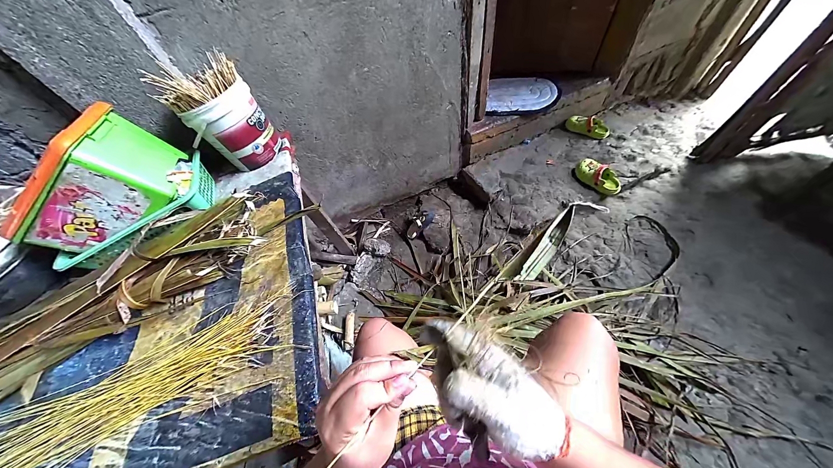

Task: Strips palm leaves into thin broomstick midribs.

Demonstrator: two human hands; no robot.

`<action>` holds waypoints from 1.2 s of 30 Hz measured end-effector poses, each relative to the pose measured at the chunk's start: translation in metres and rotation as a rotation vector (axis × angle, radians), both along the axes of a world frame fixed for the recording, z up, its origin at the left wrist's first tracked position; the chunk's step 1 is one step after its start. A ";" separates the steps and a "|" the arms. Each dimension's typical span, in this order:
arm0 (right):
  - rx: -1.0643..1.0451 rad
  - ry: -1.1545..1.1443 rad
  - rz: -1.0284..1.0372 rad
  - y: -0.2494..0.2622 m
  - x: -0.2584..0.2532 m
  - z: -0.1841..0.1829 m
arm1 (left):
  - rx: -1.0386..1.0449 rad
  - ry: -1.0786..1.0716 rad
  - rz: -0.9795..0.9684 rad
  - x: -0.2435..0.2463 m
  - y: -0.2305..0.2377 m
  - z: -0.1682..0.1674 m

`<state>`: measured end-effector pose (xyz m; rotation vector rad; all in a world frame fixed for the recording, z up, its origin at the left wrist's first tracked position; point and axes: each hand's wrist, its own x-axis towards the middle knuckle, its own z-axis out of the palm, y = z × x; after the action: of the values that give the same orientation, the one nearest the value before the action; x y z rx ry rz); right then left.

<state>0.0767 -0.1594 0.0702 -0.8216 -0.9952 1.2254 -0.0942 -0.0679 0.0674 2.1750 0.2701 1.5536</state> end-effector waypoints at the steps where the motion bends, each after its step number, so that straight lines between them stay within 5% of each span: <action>1: -0.009 -0.007 0.029 -0.003 -0.007 -0.001 | -0.004 -0.006 -0.008 0.001 -0.001 0.000; 9: -0.080 0.293 -0.288 0.017 0.008 -0.004 | -0.179 -0.123 -0.064 -0.008 -0.001 -0.003; 14: -0.050 0.276 -0.209 0.012 0.004 -0.007 | -0.252 -0.140 -0.149 -0.004 0.004 -0.003; 19: -0.141 0.171 -0.100 0.004 -0.014 -0.006 | -0.106 -0.010 -0.090 0.007 0.006 -0.004; 24: -0.148 0.170 -0.470 0.025 0.002 -0.025 | -0.087 -0.015 -0.061 0.005 0.005 -0.002; 29: -0.194 -0.072 -0.704 0.046 0.031 -0.044 | -0.237 -0.035 -0.057 -0.001 0.008 -0.013; 36: 0.243 -0.681 -0.770 0.045 0.052 -0.074 | -0.323 -0.115 -0.102 -0.005 0.014 -0.007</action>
<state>0.1290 -0.1141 -0.0034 -1.3007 -1.1632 0.1460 -0.0997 -0.0543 0.0603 1.8173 0.3420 1.4596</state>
